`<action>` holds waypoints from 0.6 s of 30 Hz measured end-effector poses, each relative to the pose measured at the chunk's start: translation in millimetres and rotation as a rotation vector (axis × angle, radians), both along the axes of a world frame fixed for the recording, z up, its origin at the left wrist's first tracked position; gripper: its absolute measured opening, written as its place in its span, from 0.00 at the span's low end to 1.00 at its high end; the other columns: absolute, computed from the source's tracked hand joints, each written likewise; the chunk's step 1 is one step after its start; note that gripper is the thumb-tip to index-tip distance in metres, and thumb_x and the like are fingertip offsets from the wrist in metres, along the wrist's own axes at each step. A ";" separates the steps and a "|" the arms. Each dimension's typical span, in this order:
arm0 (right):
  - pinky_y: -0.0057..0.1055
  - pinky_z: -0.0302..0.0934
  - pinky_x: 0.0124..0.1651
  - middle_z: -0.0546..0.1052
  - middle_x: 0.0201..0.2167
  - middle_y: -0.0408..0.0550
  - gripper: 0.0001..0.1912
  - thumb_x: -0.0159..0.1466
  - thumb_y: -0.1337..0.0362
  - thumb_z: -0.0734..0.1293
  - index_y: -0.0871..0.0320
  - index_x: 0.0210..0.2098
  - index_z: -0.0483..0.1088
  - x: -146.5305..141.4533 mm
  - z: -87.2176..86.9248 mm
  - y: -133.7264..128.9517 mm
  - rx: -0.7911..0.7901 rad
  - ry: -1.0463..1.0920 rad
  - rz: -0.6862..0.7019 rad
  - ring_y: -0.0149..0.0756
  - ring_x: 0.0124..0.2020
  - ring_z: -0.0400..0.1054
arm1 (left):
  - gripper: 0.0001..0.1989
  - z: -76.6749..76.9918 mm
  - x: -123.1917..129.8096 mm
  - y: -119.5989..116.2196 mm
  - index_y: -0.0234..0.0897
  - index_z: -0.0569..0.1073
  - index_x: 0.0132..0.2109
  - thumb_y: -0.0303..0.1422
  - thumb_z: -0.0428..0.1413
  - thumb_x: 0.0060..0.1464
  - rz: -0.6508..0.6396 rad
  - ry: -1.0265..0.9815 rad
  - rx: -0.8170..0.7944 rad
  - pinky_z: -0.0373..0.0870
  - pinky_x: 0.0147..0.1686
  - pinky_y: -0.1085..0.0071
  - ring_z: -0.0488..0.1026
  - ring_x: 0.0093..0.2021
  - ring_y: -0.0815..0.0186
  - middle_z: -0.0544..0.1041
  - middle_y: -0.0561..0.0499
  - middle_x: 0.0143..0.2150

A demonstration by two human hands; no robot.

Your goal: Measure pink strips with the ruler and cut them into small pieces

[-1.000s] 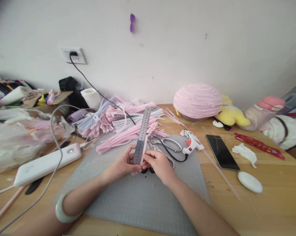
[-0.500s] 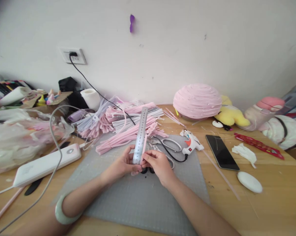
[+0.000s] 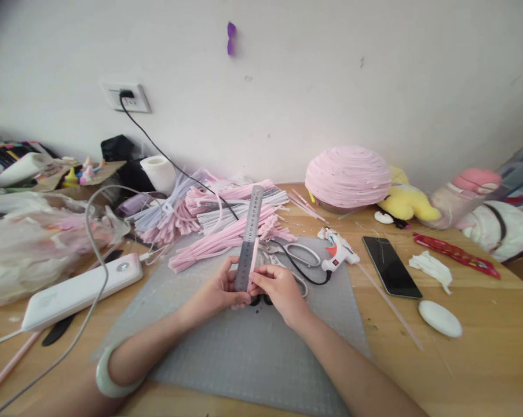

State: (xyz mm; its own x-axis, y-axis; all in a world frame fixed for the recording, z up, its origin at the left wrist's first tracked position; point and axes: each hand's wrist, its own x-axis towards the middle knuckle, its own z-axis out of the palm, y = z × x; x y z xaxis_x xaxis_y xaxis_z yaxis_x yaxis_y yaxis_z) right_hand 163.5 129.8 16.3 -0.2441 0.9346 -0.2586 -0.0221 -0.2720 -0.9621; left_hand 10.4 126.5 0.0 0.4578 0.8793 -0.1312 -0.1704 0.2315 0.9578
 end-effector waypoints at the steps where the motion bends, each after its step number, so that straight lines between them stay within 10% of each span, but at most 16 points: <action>1: 0.26 0.60 0.29 0.72 0.18 0.40 0.12 0.50 0.57 0.69 0.62 0.26 0.70 0.3 -1.1 0.3 0.000 0.007 0.005 0.26 0.21 0.65 | 0.28 -0.2 0.1 -0.1 0.39 0.56 0.45 0.27 0.62 0.38 -0.003 -0.003 0.007 0.64 0.23 0.77 0.69 0.24 0.74 0.70 0.56 0.30; 12: 0.28 0.60 0.30 0.71 0.21 0.41 0.16 0.51 0.54 0.66 0.61 0.31 0.69 1.3 -0.4 2.6 0.010 -0.043 0.031 0.28 0.23 0.66 | 0.29 5.4 -1.9 0.3 0.38 0.56 0.45 0.28 0.63 0.38 -0.006 0.015 -0.040 0.62 0.20 0.79 0.69 0.21 0.74 0.72 0.56 0.27; 18: 0.28 0.52 0.25 0.70 0.22 0.44 0.14 0.55 0.52 0.63 0.58 0.24 0.66 17.1 4.9 7.8 0.364 -0.786 0.087 0.32 0.24 0.63 | 0.31 10.2 -5.4 3.7 0.40 0.54 0.46 0.28 0.63 0.37 0.108 0.025 -0.048 0.65 0.22 0.76 0.69 0.22 0.73 0.72 0.58 0.26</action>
